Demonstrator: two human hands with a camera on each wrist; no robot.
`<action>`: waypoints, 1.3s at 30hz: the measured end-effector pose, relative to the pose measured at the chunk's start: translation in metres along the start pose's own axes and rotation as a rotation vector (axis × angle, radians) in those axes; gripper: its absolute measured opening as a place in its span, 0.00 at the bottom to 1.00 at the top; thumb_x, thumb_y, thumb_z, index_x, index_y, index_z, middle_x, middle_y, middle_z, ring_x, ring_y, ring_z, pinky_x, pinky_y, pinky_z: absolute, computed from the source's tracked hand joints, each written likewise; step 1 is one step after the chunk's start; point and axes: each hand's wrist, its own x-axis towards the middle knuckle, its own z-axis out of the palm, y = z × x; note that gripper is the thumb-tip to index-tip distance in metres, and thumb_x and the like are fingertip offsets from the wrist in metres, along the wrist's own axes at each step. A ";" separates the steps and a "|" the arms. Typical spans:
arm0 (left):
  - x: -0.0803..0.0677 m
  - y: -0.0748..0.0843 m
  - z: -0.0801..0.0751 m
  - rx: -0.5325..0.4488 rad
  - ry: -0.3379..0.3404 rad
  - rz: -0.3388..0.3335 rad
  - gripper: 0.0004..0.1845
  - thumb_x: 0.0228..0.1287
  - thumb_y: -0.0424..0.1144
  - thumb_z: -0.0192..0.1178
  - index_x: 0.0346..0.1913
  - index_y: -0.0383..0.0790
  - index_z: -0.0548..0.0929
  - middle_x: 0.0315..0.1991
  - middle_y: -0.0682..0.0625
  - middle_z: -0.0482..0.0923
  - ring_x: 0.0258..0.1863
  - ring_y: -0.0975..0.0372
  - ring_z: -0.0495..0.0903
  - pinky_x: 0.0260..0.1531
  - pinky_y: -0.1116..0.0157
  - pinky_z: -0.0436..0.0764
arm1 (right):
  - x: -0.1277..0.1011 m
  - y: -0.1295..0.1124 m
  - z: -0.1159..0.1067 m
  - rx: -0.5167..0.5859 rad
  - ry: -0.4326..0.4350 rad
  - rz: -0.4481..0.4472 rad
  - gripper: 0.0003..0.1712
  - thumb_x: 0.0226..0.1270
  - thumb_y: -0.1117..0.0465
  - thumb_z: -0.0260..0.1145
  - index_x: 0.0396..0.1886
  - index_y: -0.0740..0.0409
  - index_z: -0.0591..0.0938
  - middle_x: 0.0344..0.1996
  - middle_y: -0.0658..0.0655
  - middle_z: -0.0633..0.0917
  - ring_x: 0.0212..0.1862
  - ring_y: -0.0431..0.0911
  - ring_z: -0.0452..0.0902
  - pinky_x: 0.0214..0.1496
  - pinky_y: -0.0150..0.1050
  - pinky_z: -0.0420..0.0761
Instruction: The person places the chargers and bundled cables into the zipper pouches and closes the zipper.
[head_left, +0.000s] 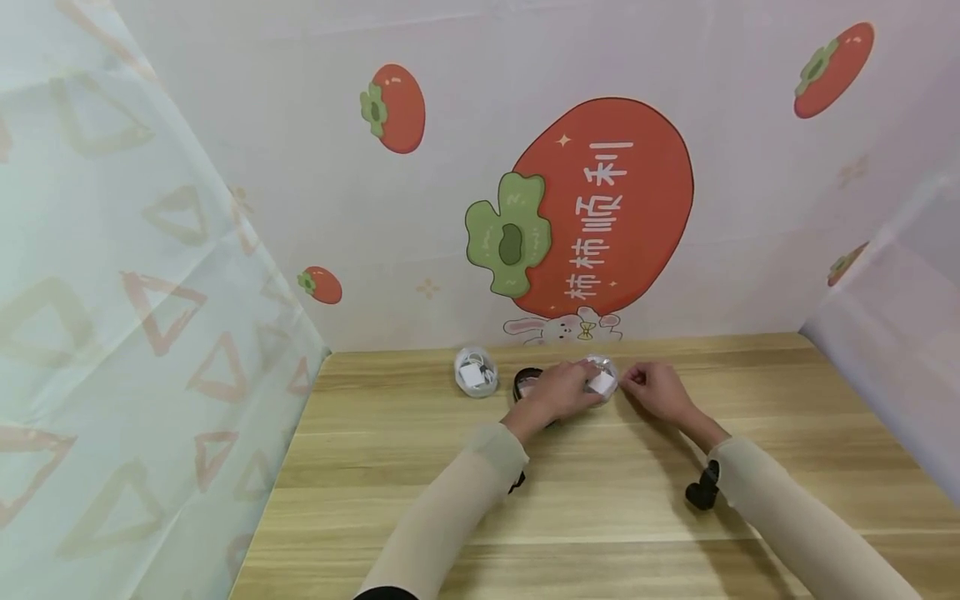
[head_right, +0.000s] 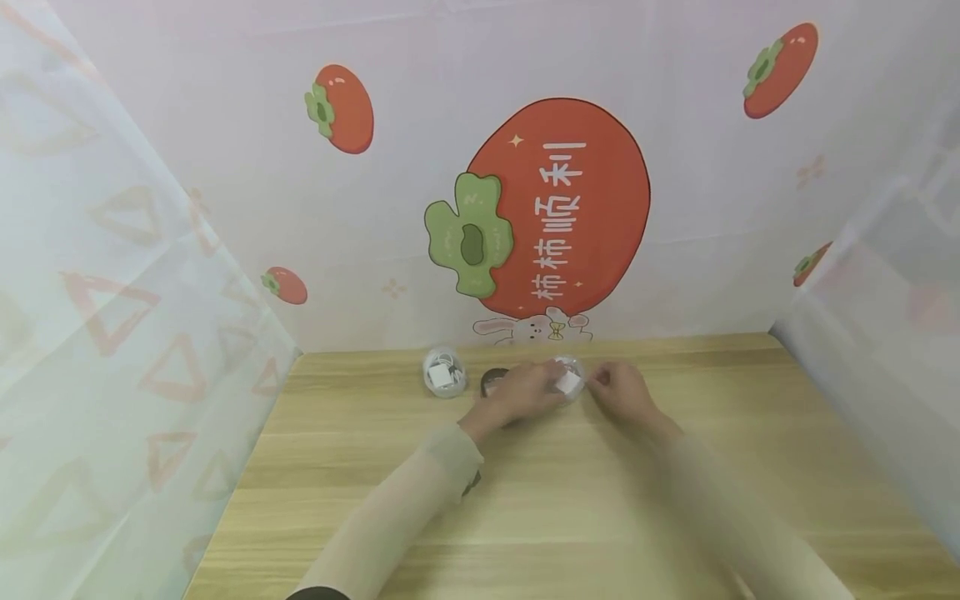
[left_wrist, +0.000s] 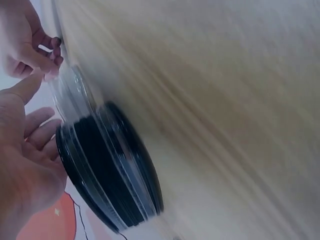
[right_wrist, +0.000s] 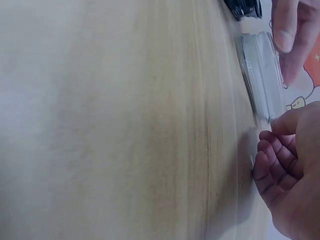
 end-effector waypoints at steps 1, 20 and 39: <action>0.000 0.003 0.000 0.002 0.008 -0.005 0.27 0.73 0.56 0.68 0.70 0.50 0.83 0.65 0.56 0.83 0.51 0.64 0.83 0.47 0.67 0.80 | -0.002 0.000 0.000 0.002 -0.002 0.000 0.06 0.71 0.66 0.71 0.33 0.65 0.88 0.27 0.55 0.87 0.30 0.44 0.77 0.33 0.36 0.77; 0.007 0.001 0.016 0.087 -0.001 0.004 0.19 0.75 0.50 0.67 0.64 0.55 0.87 0.67 0.64 0.81 0.62 0.64 0.82 0.60 0.66 0.80 | -0.024 -0.003 0.003 0.079 -0.037 -0.087 0.04 0.70 0.67 0.73 0.33 0.59 0.88 0.29 0.50 0.88 0.32 0.37 0.78 0.36 0.32 0.79; 0.004 -0.003 0.016 -0.049 -0.028 -0.053 0.16 0.74 0.48 0.68 0.61 0.56 0.89 0.61 0.62 0.85 0.61 0.65 0.83 0.61 0.68 0.79 | -0.013 0.014 -0.005 0.066 -0.059 -0.077 0.08 0.75 0.64 0.71 0.37 0.65 0.88 0.32 0.52 0.89 0.33 0.41 0.76 0.36 0.32 0.76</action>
